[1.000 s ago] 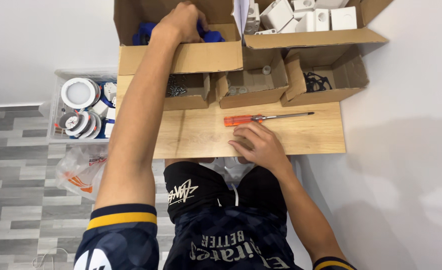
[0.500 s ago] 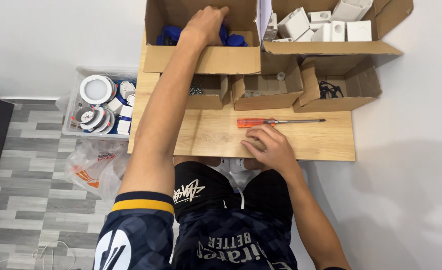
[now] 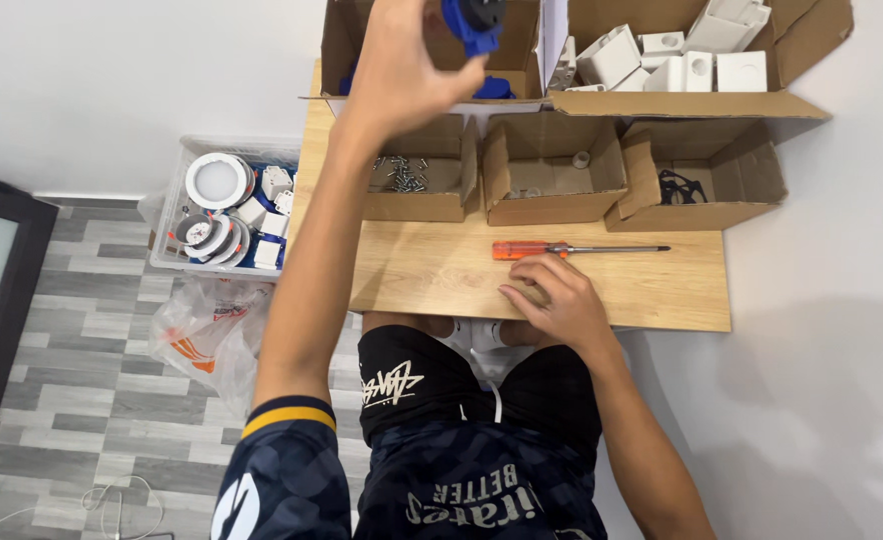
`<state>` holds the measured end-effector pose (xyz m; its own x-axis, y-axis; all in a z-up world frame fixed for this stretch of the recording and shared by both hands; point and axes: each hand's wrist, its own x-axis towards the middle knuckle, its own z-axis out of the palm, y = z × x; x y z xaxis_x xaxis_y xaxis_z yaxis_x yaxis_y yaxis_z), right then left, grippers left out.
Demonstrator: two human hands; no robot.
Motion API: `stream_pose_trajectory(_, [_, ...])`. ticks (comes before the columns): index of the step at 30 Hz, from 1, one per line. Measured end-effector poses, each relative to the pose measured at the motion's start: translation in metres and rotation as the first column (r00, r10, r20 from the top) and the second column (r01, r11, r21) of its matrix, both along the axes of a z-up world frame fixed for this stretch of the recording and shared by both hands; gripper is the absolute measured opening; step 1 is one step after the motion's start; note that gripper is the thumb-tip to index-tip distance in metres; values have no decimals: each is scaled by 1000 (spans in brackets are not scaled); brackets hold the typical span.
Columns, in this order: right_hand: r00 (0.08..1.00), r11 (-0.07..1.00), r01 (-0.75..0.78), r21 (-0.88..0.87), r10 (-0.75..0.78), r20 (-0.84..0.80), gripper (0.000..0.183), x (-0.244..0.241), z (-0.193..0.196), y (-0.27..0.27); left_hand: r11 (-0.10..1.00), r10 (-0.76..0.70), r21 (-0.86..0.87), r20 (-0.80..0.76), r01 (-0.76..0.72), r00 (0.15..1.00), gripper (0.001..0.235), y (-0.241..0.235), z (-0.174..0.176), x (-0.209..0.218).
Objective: The person assembles a blue electrical socket by screwing it to a wooden board, then attaches a black component and a white plastic piece. They use an orange screwdriver to tighten screws on the components.
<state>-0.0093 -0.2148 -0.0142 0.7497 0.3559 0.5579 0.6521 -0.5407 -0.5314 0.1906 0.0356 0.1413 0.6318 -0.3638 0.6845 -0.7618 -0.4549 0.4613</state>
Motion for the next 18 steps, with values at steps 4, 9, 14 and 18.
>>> stream_pose_trajectory(4, [1000,1000,-27,15,27,-2,17,1,1,-1,985,-60,-166,-58,50,997,65,7,14,-73])
stream_pose_trajectory(9, [998,988,15,153,-4,-69,19,3,20,-8,952,-119,-294,-85,90,989,71,7,-44,-125])
stream_pose_trajectory(14, [993,976,115,184,-113,-18,25,15,61,-61,914,-169,-402,-275,46,946,75,-2,-112,-171])
stream_pose_trajectory(18, [969,967,245,-63,-244,26,18,32,118,-105,928,-92,-369,-384,-61,918,68,-15,-132,-192])
